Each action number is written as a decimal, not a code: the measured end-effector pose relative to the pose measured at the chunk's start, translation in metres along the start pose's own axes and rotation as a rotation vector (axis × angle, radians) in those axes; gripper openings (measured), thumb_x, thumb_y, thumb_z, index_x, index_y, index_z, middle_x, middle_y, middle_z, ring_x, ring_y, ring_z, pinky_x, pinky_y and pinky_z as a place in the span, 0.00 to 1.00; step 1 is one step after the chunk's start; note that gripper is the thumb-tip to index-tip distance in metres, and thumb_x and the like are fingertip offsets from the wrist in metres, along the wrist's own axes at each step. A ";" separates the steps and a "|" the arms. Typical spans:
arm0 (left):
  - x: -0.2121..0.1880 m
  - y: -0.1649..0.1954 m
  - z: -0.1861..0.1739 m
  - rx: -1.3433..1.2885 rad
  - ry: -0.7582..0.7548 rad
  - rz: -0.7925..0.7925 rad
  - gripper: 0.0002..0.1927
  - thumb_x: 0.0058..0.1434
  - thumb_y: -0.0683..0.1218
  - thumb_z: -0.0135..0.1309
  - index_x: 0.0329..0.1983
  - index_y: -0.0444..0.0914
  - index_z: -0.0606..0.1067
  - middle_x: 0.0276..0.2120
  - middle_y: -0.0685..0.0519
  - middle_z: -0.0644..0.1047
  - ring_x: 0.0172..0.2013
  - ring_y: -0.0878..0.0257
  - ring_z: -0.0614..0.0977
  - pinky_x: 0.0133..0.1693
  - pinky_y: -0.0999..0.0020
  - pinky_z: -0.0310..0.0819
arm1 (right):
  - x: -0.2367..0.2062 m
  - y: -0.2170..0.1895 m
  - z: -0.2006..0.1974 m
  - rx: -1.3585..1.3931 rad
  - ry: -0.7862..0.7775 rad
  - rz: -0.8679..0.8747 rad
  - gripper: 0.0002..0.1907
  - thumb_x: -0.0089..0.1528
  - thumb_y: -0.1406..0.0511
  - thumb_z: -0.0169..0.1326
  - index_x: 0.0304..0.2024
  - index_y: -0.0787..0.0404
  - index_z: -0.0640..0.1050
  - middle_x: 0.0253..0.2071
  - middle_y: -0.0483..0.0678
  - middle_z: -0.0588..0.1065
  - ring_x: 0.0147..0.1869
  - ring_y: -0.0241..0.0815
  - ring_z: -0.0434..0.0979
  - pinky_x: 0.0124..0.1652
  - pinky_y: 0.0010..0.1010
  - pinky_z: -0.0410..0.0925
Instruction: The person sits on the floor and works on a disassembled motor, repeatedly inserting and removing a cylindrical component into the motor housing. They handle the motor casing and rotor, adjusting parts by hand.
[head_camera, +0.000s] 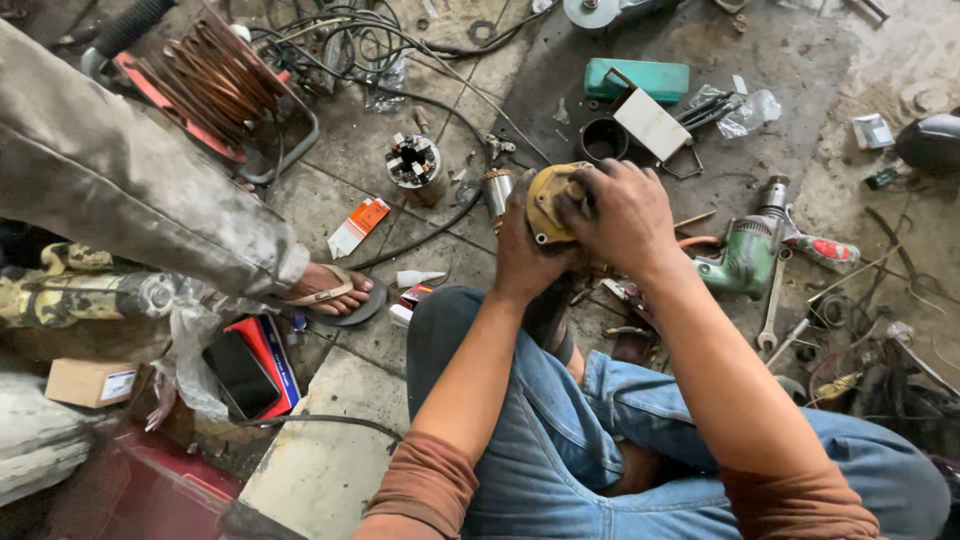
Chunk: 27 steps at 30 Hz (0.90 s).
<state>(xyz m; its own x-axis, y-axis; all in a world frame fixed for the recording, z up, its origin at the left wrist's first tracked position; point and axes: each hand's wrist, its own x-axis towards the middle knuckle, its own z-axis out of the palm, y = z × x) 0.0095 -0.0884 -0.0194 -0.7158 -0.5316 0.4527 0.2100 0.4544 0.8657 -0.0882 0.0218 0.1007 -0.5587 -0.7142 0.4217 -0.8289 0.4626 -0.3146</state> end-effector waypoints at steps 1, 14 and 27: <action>0.000 -0.001 0.000 -0.022 -0.004 -0.029 0.60 0.42 0.53 0.77 0.74 0.32 0.56 0.66 0.37 0.68 0.66 0.42 0.73 0.66 0.54 0.69 | 0.001 -0.001 0.007 -0.091 -0.041 -0.025 0.18 0.57 0.53 0.66 0.43 0.57 0.82 0.41 0.51 0.79 0.48 0.53 0.79 0.45 0.45 0.68; 0.000 -0.025 -0.021 -0.222 0.028 -0.041 0.45 0.70 0.72 0.41 0.75 0.34 0.60 0.69 0.41 0.68 0.71 0.50 0.68 0.72 0.57 0.60 | -0.032 0.015 -0.011 0.247 0.071 0.122 0.23 0.67 0.61 0.62 0.62 0.64 0.76 0.48 0.59 0.76 0.51 0.56 0.78 0.50 0.43 0.71; 0.007 -0.067 -0.019 -0.282 0.328 -0.373 0.17 0.74 0.50 0.49 0.48 0.31 0.76 0.41 0.47 0.79 0.42 0.57 0.79 0.47 0.64 0.74 | -0.172 0.102 -0.080 0.294 0.140 0.447 0.12 0.70 0.67 0.57 0.55 0.66 0.80 0.45 0.55 0.78 0.45 0.42 0.79 0.47 0.30 0.70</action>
<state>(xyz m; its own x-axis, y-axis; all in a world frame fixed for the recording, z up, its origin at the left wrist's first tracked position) 0.0034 -0.1364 -0.0698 -0.5406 -0.8342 0.1086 0.1846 0.0083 0.9828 -0.0786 0.2341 0.0642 -0.8697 -0.3958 0.2949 -0.4777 0.5245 -0.7048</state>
